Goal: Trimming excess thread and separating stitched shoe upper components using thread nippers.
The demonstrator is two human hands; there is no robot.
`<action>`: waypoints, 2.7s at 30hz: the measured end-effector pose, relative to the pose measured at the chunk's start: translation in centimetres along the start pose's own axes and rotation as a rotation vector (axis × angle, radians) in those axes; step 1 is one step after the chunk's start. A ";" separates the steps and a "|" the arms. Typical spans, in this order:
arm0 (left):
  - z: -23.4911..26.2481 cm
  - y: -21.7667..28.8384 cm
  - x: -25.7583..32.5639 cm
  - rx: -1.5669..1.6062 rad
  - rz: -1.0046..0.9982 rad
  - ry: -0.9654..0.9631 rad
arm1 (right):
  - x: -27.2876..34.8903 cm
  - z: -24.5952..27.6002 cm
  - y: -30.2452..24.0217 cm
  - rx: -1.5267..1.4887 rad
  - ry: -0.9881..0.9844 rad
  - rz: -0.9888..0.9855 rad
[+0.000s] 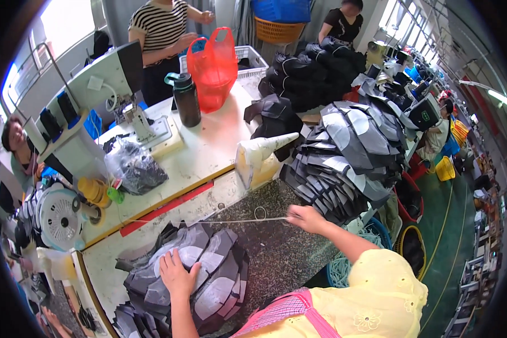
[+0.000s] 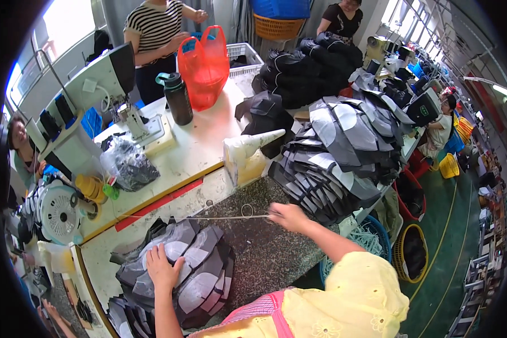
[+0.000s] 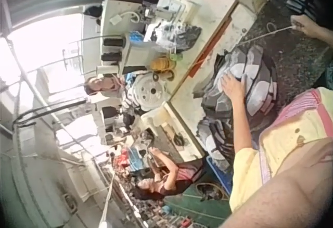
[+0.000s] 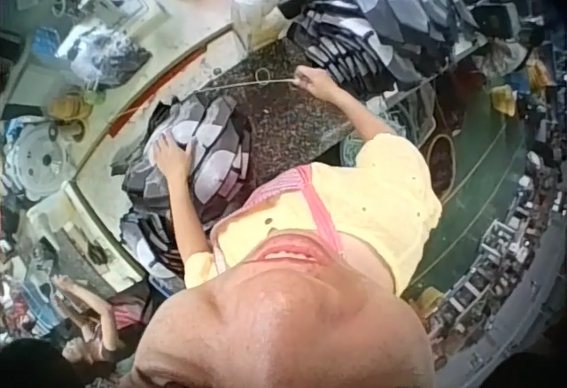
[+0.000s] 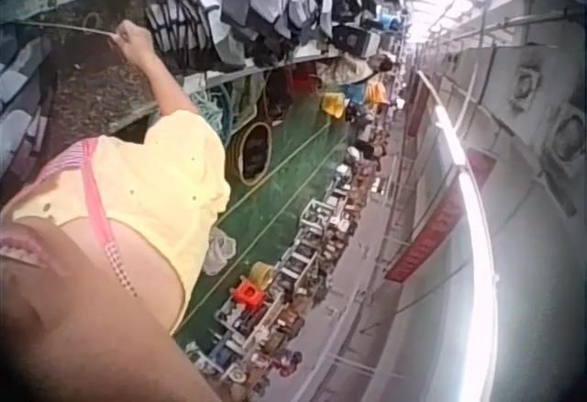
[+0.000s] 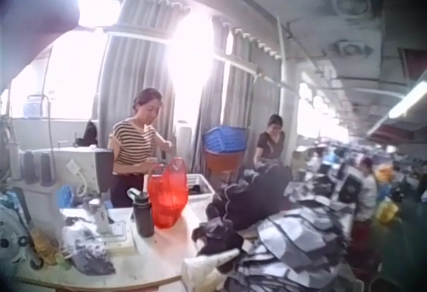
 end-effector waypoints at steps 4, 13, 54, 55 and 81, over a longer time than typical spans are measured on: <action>0.0 0.0 -0.8 -0.047 0.018 -0.039 | 8.4 0.9 6.6 0.479 -0.164 -0.215; -2.7 -2.6 -6.5 0.078 0.335 -0.564 | -3.4 -10.9 -6.4 -0.286 -0.080 0.222; 2.2 1.2 7.0 0.910 0.288 -0.475 | -8.2 -4.1 0.8 0.543 -0.617 -0.201; 1.3 0.9 7.0 0.670 0.259 -0.411 | -8.1 -3.5 1.1 0.423 -0.610 -0.173; 3.1 -1.9 11.8 0.392 0.378 -0.202 | -5.4 -5.3 -3.0 0.020 -0.064 -0.030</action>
Point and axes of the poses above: each hand's wrist, its own x-axis away from the middle knuckle, its own z-axis out of the back of the hand, y = z × x, the point moved 3 cm from there along -x, towards the middle knuckle, and after that the axes turned 8 degrees about -x, right-handed, at the moved point
